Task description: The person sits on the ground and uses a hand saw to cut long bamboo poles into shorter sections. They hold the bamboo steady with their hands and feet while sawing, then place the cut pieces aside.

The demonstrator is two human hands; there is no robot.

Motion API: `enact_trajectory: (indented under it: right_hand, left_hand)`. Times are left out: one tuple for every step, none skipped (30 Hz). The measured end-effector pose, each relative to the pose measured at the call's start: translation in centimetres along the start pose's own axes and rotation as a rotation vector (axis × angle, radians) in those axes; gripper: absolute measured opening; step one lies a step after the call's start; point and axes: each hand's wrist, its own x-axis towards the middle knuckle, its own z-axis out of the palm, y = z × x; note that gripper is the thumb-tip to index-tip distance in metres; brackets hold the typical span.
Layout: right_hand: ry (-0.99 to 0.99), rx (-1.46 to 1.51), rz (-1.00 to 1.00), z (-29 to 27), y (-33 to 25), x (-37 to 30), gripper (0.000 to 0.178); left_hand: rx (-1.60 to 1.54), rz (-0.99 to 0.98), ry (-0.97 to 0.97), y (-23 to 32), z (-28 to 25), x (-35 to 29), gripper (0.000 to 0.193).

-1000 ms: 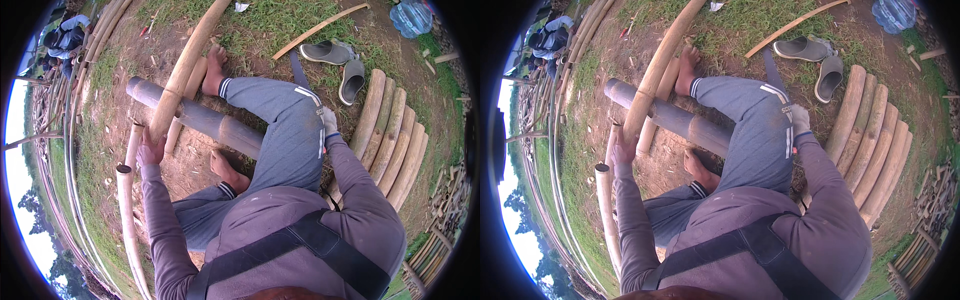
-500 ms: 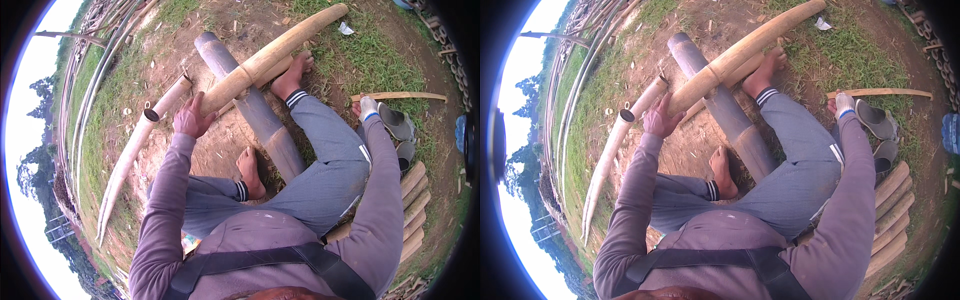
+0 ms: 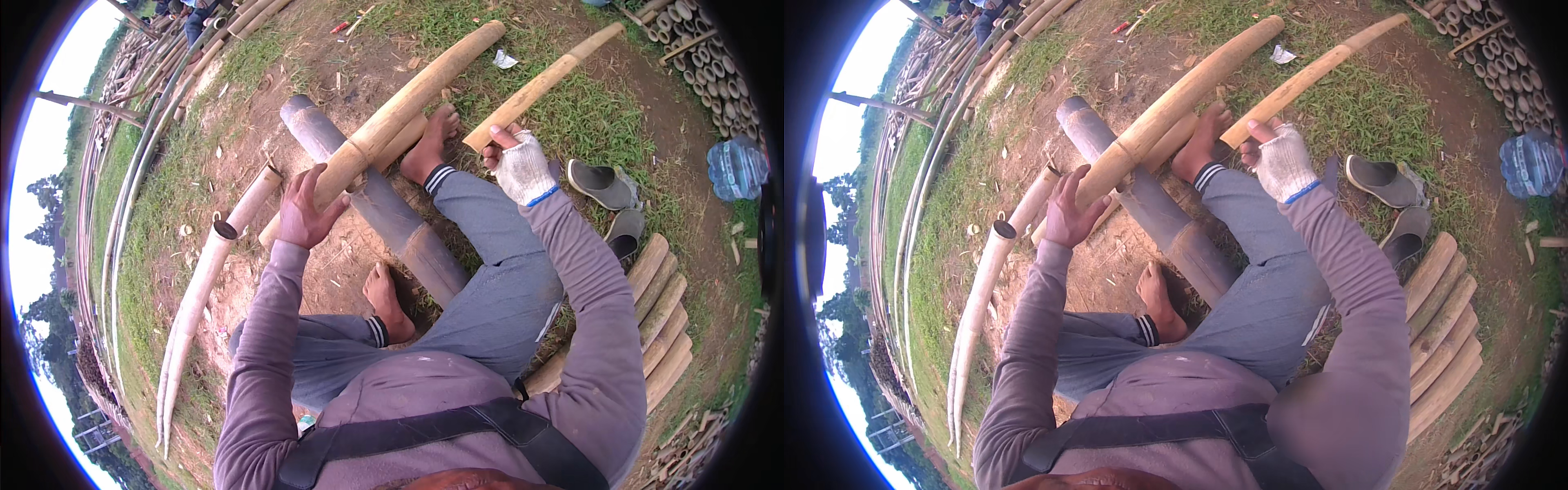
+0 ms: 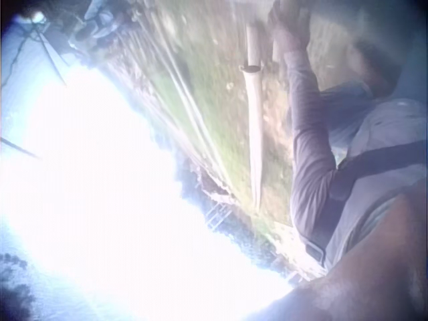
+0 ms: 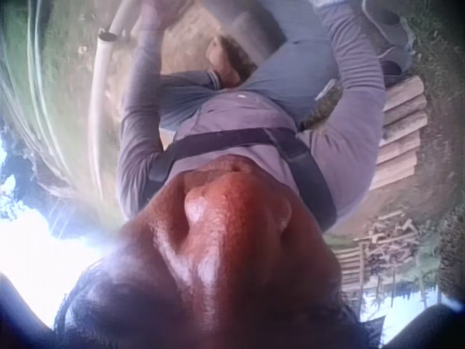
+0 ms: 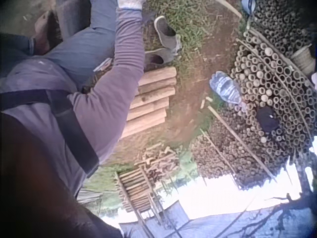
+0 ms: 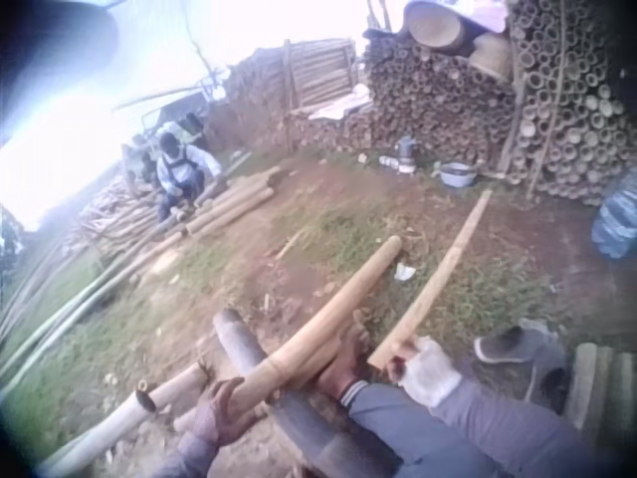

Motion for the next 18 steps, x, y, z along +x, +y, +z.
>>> enact_trajectory:
  right_hand:
    - [-0.085,-0.034,-0.007,2.6,0.6,-2.1,0.01]
    - [-0.151,-0.027,0.016,4.1,2.0,-3.5,0.011]
    - [-0.149,-0.031,0.055,6.2,3.9,-5.1,0.012]
    - [-0.186,-0.082,0.062,7.8,6.1,-6.1,0.012]
    - [-0.197,-0.156,0.051,9.6,7.5,-7.3,0.014]
    - [-0.187,-0.177,0.075,10.7,9.1,-7.9,0.016]
    - [-0.245,-0.148,0.048,11.1,11.2,-7.9,0.017]
    - [-0.249,-0.176,0.08,12.4,12.5,-8.5,0.016]
    - [-0.28,-0.116,0.109,13.1,13.7,-8.6,0.017]
    - [-0.294,-0.17,0.116,13.0,14.6,-9.0,0.018]
    - [-0.298,-0.227,0.128,13.2,14.6,-9.8,0.019]
    - [-0.324,-0.296,0.12,12.1,16.2,-9.6,0.02]
    - [-0.362,-0.363,0.111,10.5,19.1,-8.5,0.022]
    - [-0.424,-0.433,0.116,10.3,21.3,-8.4,0.024]
    - [-0.434,-0.634,0.018,10.0,20.4,-9.6,0.024]
    - [-0.447,-0.833,-0.082,9.7,18.0,-11.6,0.023]
    - [-0.447,-1.031,-0.185,8.6,16.0,-13.3,0.023]
    - [-0.372,-1.05,-0.328,6.5,14.9,-14.2,0.023]
  left_hand:
    - [-0.16,0.005,0.002,2.1,0.2,0.7,0.075]
    - [-0.342,-0.088,-0.112,4.9,0.0,1.7,0.072]
    - [-0.481,-0.144,-0.178,6.1,0.4,2.1,0.072]
    - [-0.618,-0.199,-0.244,7.2,0.6,2.5,0.072]
    - [-0.753,-0.256,-0.313,8.0,0.7,2.8,0.072]
    - [-0.865,-0.317,-0.38,9.5,-0.2,3.1,0.07]
    - [-0.844,-0.346,-0.359,9.1,0.7,3.1,0.065]
    - [-0.814,-0.391,-0.326,7.4,2.1,2.4,0.061]
    - [-0.792,-0.423,-0.306,7.3,2.6,2.5,0.056]
    - [-0.575,-0.354,-0.323,6.9,2.6,2.6,0.055]
    - [-0.554,-0.409,-0.321,7.4,2.9,2.3,0.053]
    - [-0.53,-0.457,-0.321,8.7,2.9,2.1,0.052]
    - [-0.502,-0.509,-0.311,9.7,2.5,2.0,0.05]
    - [-0.409,-0.464,-0.223,6.2,4.7,1.1,0.052]
    - [-0.361,-0.449,-0.189,4.2,6.0,0.7,0.053]
    - [-0.309,-0.437,-0.152,2.5,6.6,0.1,0.055]
    - [-0.261,-0.42,-0.121,2.0,7.0,-0.3,0.056]
    - [-0.098,-0.291,-0.071,4.0,5.8,0.0,0.06]
